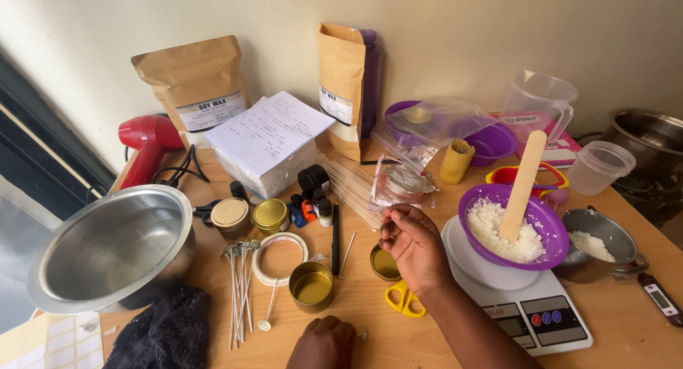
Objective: Preparing a candle tin by cutting a wick and securing it to the base of the container.
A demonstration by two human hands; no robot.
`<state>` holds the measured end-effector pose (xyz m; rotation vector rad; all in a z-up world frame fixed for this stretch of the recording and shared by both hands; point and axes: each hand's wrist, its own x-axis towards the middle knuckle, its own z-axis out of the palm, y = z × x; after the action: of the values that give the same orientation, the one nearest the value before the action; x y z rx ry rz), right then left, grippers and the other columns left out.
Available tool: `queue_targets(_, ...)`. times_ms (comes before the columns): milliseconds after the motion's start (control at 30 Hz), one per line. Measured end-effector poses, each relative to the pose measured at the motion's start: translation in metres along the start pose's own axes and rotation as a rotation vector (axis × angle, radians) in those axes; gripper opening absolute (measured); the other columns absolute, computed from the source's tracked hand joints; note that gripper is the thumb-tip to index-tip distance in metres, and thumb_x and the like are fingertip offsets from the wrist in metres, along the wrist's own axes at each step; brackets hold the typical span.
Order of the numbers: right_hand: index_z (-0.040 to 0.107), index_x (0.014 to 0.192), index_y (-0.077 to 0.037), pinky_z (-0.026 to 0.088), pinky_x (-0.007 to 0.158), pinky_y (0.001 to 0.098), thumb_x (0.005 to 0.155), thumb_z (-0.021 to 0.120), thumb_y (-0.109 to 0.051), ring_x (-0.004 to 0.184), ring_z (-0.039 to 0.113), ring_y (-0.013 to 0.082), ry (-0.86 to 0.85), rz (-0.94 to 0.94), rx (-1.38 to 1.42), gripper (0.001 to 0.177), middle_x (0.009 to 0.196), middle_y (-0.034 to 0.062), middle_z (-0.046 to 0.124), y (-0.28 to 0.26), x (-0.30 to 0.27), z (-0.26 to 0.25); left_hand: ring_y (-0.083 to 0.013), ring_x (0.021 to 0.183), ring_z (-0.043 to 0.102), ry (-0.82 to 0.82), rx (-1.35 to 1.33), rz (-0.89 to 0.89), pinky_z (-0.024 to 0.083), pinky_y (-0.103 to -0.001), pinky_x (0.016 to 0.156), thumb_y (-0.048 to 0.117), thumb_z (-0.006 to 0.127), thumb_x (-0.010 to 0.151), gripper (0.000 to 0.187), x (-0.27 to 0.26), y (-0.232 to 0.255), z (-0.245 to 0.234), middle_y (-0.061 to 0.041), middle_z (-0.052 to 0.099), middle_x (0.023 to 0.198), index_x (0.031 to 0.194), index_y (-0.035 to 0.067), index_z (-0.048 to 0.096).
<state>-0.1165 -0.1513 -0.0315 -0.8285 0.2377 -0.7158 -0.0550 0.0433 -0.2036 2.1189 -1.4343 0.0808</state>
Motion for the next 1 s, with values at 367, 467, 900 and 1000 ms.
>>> queue_targets(367,0.06,0.119,-0.001,0.041,0.059,0.0262,0.081,0.055,-0.005,0.068,0.055,0.0163,0.054,-0.215,-0.297,0.039,0.096,0.0098,0.061,-0.01,-0.015,0.021,-0.0142,0.055,0.05,0.17,-0.463,-0.317,0.039,-0.031,0.054,0.014,0.054,0.078,0.004,0.118,0.099,-0.178,-0.001,0.057,0.064,0.075,0.014,0.055)
queue_targets(467,0.059,0.124,-0.006,0.047,0.063,0.0241,0.082,0.054,-0.002,0.075,0.058,0.0138,0.053,-0.383,-0.594,0.042,0.099,0.0074,0.061,-0.003,-0.023,0.026,-0.0102,0.048,0.039,0.274,-0.564,-0.431,0.031,-0.03,0.048,0.013,0.051,0.083,0.006,0.138,0.088,-0.175,0.0,0.051,0.057,0.081,0.012,0.057)
queue_targets(900,0.045,0.139,-0.014,0.045,0.075,0.0335,0.083,0.049,0.008,0.082,0.049,0.0232,-0.329,-0.909,-1.386,0.06,0.107,0.0142,0.05,0.012,-0.024,0.03,-0.0066,0.073,0.062,0.432,-1.01,-0.504,0.047,-0.022,0.066,0.014,0.063,0.086,0.012,0.136,0.063,-0.156,-0.001,0.074,0.081,0.087,0.006,0.072)
queue_targets(1000,0.044,0.139,-0.015,0.046,0.079,0.0336,0.083,0.048,0.009,0.086,0.05,0.0244,-0.362,-0.896,-1.405,0.061,0.111,0.0163,0.049,0.014,-0.024,0.029,-0.0063,0.071,0.061,0.435,-0.936,-0.481,0.047,-0.023,0.064,0.018,0.063,0.086,0.015,0.135,0.062,-0.156,0.0,0.074,0.081,0.089,0.008,0.073)
